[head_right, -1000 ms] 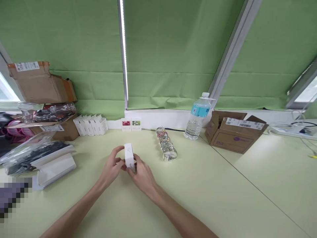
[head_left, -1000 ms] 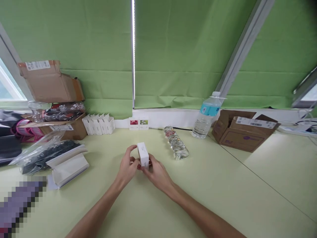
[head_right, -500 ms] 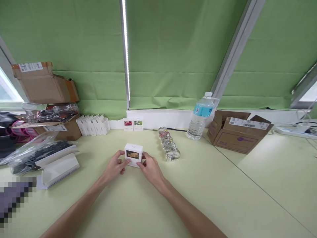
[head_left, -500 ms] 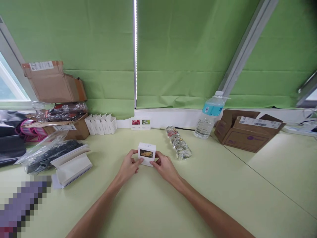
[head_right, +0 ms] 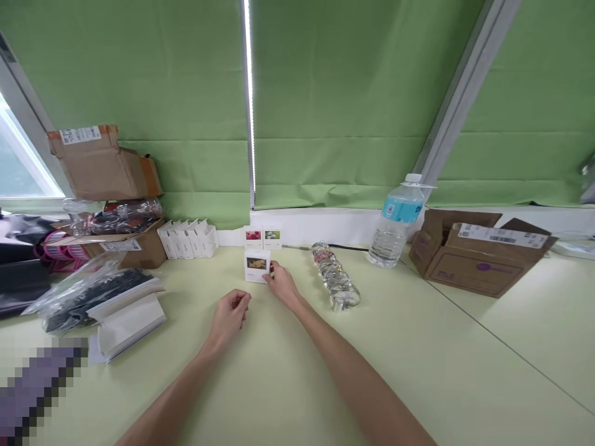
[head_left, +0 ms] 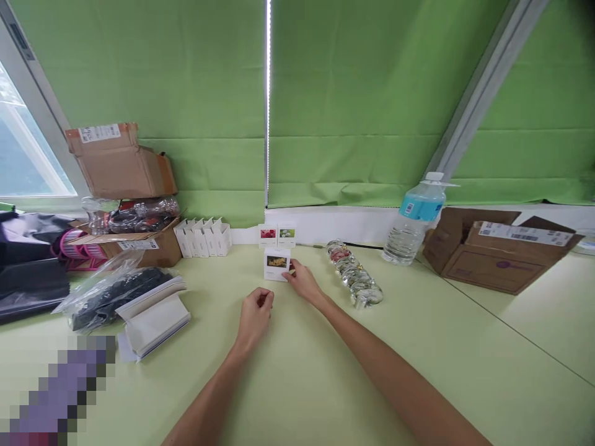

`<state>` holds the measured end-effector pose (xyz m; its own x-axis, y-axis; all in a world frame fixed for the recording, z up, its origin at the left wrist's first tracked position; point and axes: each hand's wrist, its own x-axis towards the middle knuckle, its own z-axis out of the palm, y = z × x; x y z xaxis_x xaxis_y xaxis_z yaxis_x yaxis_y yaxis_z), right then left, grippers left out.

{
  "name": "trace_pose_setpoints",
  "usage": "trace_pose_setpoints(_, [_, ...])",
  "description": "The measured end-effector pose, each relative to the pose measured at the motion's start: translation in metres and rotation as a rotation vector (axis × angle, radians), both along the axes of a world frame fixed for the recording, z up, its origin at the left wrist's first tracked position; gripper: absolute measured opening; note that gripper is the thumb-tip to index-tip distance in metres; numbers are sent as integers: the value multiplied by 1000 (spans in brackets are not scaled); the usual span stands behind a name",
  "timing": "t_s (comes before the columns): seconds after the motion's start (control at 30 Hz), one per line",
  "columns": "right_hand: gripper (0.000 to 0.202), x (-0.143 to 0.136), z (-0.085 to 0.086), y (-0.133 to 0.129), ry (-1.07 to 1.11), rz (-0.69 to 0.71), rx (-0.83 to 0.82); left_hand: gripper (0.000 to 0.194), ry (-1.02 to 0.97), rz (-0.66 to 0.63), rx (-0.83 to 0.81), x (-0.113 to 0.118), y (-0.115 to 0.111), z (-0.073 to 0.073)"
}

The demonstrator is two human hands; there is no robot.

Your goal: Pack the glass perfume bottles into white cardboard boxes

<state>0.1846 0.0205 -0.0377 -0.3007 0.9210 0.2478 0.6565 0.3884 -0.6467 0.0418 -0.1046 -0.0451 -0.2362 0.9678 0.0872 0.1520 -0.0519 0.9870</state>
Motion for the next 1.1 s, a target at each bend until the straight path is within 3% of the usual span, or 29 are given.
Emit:
trace_pose_setpoints(0.2, [38, -27, 1, 58, -99, -94, 7, 27, -21, -32, -19, 0, 4, -2])
trace_pose_setpoints(0.4, [35, -46, 9, 93, -190, -156, 6, 25, 6, -35, -10, 0, 11, -5])
trace_pose_setpoints(0.57, [30, -57, 12, 100, -276, -294, 13, 26, 20, -43, -32, 0, 15, -3])
trace_pose_setpoints(0.77, [39, -64, 9, 86, -331, -359, 59, 26, 11, -31, -23, 0, 15, -2])
trace_pose_setpoints(0.87, [42, -71, 9, 74, -341, -287, 87, 29, -21, -31, -13, 0, 14, -2])
trace_pose_setpoints(0.97, [40, -90, 14, 61, -315, -128, 124, 36, -110, -26, -11, -1, 12, -1])
trace_pose_setpoints(1.1, [26, -134, 30, 48, -210, 96, 208, 43, -274, 117, 44, -4, 13, 2])
